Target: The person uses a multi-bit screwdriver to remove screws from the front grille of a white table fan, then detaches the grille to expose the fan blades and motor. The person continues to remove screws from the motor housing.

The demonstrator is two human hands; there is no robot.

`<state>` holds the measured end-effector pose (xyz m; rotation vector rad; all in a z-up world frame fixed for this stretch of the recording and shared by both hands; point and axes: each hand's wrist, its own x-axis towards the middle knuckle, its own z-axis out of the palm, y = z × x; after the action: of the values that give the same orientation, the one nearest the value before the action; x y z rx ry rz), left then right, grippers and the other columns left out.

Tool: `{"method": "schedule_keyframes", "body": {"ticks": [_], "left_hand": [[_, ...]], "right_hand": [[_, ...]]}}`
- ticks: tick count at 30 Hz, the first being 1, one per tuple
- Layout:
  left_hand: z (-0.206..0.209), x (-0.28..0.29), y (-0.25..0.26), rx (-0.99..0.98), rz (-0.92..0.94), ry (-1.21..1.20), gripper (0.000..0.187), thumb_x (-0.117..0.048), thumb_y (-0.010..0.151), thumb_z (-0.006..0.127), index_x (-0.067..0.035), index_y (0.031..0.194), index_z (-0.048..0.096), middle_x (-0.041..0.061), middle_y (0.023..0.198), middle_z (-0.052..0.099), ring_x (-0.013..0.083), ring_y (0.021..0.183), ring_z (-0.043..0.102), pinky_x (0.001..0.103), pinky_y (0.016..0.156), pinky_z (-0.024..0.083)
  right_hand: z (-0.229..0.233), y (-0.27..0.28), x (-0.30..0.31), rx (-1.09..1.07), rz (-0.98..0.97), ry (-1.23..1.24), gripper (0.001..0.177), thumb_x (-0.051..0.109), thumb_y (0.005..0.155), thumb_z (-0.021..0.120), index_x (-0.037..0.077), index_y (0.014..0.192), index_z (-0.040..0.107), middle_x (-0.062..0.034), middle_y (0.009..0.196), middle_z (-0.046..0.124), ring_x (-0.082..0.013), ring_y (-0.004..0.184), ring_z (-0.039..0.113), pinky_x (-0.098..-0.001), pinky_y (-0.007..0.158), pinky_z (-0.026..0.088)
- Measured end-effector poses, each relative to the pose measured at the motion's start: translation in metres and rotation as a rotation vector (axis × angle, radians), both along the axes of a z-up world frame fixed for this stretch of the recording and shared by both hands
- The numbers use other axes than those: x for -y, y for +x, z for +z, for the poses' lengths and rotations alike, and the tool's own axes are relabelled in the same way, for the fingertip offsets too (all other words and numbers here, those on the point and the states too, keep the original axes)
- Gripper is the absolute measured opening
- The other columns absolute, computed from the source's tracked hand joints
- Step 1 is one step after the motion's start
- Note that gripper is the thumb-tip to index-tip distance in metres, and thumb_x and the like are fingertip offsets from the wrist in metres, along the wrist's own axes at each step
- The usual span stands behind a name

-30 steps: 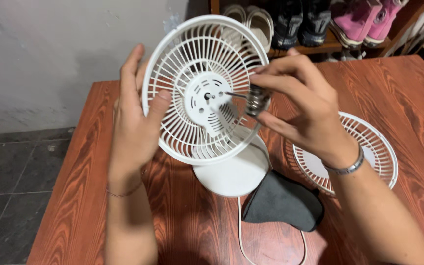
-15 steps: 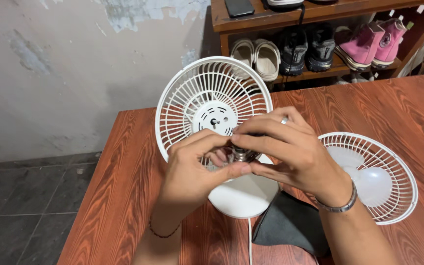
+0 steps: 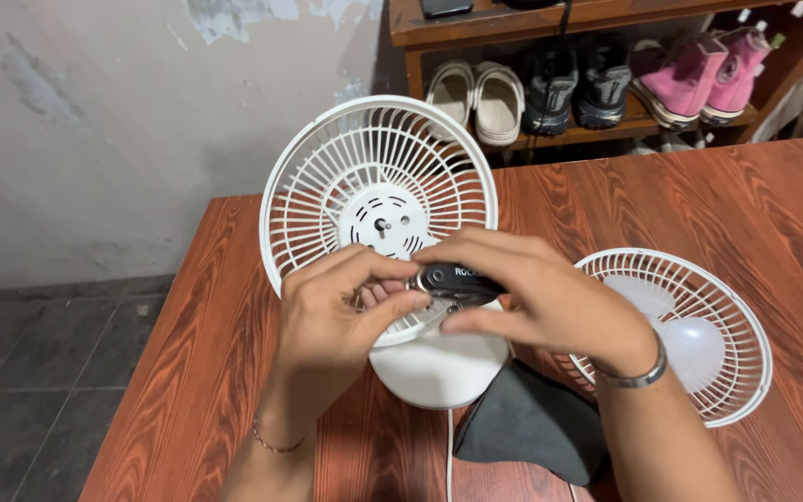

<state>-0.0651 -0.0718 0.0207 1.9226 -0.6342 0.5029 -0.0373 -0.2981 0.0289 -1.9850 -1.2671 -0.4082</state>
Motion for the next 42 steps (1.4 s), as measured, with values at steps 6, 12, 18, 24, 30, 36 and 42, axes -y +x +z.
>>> {"method": "schedule_keyframes", "body": {"ticks": [6,12,18,24,30,36,42], "left_hand": [[-0.006,0.003,0.006,0.31,0.145,0.137,0.028,-0.012,0.086,0.083,0.002,0.109,0.074,0.009,0.098,0.073,0.0155,0.084,0.069,0.026,0.074,0.057],[-0.003,-0.036,0.027,0.673,0.63,0.267,0.034,-0.021,0.105,0.07,0.0,0.132,0.067,0.014,0.131,0.069,0.0308,0.128,0.061,0.04,0.113,0.049],[-0.009,-0.051,0.051,0.098,0.223,-0.167,0.061,-0.026,0.102,0.065,0.004,0.149,0.04,0.02,0.138,0.061,0.0284,0.129,0.06,0.041,0.109,0.049],[-0.021,-0.059,0.061,-0.202,-0.161,-0.446,0.047,-0.012,0.103,0.057,0.005,0.146,0.048,0.011,0.133,0.064,0.0159,0.122,0.06,0.034,0.109,0.049],[-0.024,-0.063,0.063,-0.238,-0.194,-0.458,0.041,-0.006,0.102,0.05,0.005,0.142,0.051,0.01,0.13,0.065,0.0144,0.12,0.06,0.032,0.108,0.049],[-0.023,-0.063,0.064,-0.238,-0.183,-0.436,0.043,-0.004,0.101,0.049,0.005,0.142,0.05,0.01,0.13,0.065,0.0147,0.12,0.061,0.032,0.107,0.049],[-0.021,-0.062,0.063,-0.237,-0.19,-0.423,0.043,-0.005,0.1,0.048,0.005,0.142,0.049,0.011,0.13,0.065,0.0152,0.12,0.062,0.033,0.106,0.051]], "right_hand": [[-0.009,0.013,0.014,-0.371,-0.288,0.038,0.046,0.025,0.084,0.083,0.012,0.127,0.074,-0.0006,0.088,0.083,-0.0145,0.059,0.07,-0.0307,0.055,0.055],[-0.01,0.019,0.026,-0.023,-0.437,0.244,0.033,0.011,0.085,0.086,0.0,0.113,0.072,-0.009,0.096,0.074,-0.0131,0.084,0.07,-0.0267,0.071,0.055],[-0.014,0.023,0.011,-0.356,-0.41,0.351,0.031,0.012,0.085,0.082,0.002,0.112,0.072,-0.006,0.091,0.078,-0.0107,0.072,0.073,-0.0218,0.06,0.057],[-0.02,0.013,-0.016,0.018,-0.391,0.204,0.033,0.015,0.086,0.083,0.001,0.114,0.07,-0.0098,0.096,0.078,-0.0115,0.079,0.076,-0.0245,0.065,0.06],[-0.021,0.002,-0.035,0.042,-0.408,0.194,0.032,0.01,0.089,0.08,-0.001,0.117,0.068,-0.0118,0.102,0.076,-0.0173,0.091,0.078,-0.0277,0.075,0.062],[-0.026,0.003,-0.041,0.073,-0.426,0.171,0.034,0.011,0.088,0.081,-0.001,0.117,0.067,-0.0135,0.102,0.076,-0.0195,0.089,0.077,-0.029,0.074,0.061],[-0.031,0.008,-0.043,0.14,-0.411,0.124,0.036,0.013,0.088,0.082,-0.002,0.116,0.066,-0.0153,0.102,0.075,-0.0227,0.089,0.077,-0.0308,0.073,0.061]]}}
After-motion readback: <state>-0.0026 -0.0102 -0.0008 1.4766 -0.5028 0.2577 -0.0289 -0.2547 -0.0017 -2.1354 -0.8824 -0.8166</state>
